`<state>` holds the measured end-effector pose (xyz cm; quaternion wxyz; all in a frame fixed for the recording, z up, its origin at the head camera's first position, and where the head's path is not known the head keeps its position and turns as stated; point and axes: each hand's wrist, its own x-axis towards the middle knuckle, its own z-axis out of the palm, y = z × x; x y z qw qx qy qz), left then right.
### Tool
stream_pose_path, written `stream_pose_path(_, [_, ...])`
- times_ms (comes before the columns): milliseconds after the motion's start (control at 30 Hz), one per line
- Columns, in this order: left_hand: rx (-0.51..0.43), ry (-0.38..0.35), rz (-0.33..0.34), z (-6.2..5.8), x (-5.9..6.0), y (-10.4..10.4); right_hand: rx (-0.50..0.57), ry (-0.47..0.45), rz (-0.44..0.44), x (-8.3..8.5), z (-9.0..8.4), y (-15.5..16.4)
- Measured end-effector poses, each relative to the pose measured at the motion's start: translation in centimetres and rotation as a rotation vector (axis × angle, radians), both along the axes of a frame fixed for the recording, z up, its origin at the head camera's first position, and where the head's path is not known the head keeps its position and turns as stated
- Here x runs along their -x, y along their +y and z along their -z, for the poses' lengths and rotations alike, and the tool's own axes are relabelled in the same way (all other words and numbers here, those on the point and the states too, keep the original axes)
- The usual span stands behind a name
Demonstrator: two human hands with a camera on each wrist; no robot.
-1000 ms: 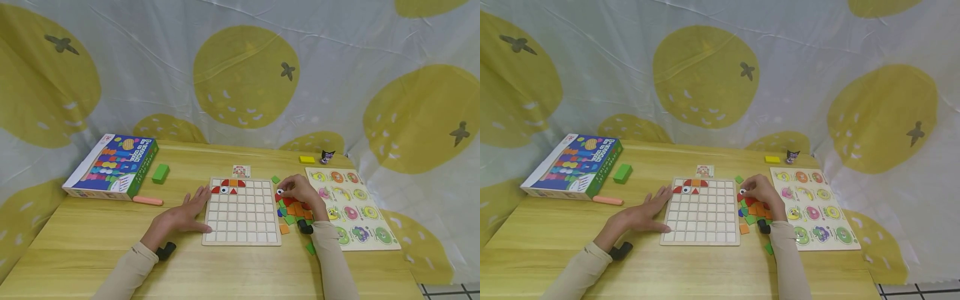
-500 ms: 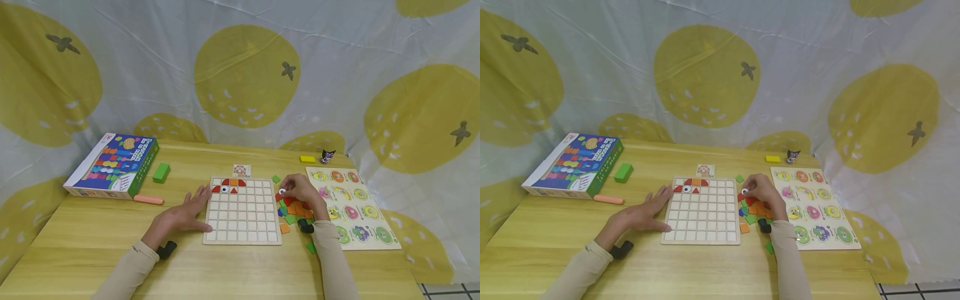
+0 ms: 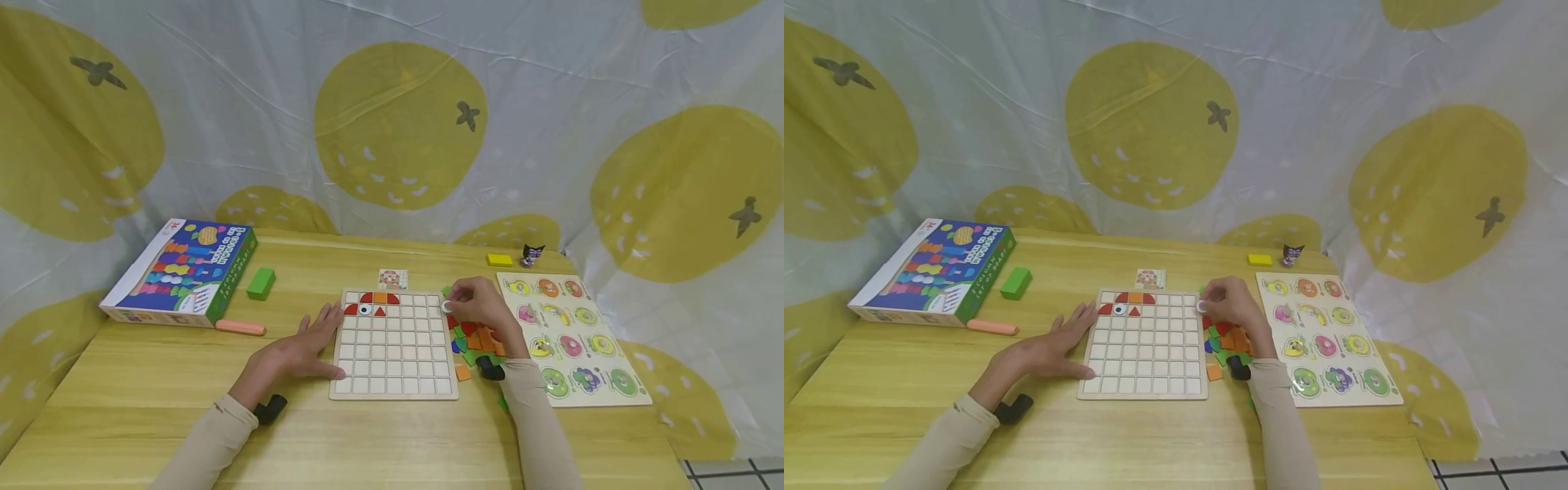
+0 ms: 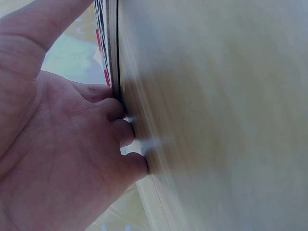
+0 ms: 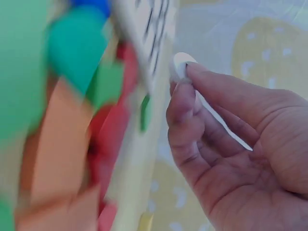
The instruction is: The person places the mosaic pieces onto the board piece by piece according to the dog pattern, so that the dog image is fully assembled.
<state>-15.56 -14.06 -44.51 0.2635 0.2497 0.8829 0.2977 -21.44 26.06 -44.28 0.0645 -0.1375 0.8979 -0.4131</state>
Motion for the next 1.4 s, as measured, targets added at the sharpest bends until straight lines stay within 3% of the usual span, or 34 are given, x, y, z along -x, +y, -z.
stream_pose_path(267, [-0.003,0.0,-0.006,-0.1,-0.1,0.0,0.081,0.007,-0.144,0.3,-0.9,-4.8])
stream_pose_path(433, [-0.001,0.0,-0.004,-0.2,-0.1,-0.1,0.089,0.005,-0.18,0.7,-0.3,-7.2])
stream_pose_path(933, [-0.004,0.002,-0.006,-0.2,-0.1,-0.1,0.078,-0.098,0.052,0.7,0.8,-11.0])
stream_pose_path(1167, [-0.001,0.01,0.0,-0.1,0.0,0.0,-0.008,-0.049,0.083,0.7,1.1,-11.2])
stream_pose_path(1400, [0.003,0.01,0.001,0.1,0.0,-0.1,-0.026,-0.044,0.08,0.7,1.2,-11.4])
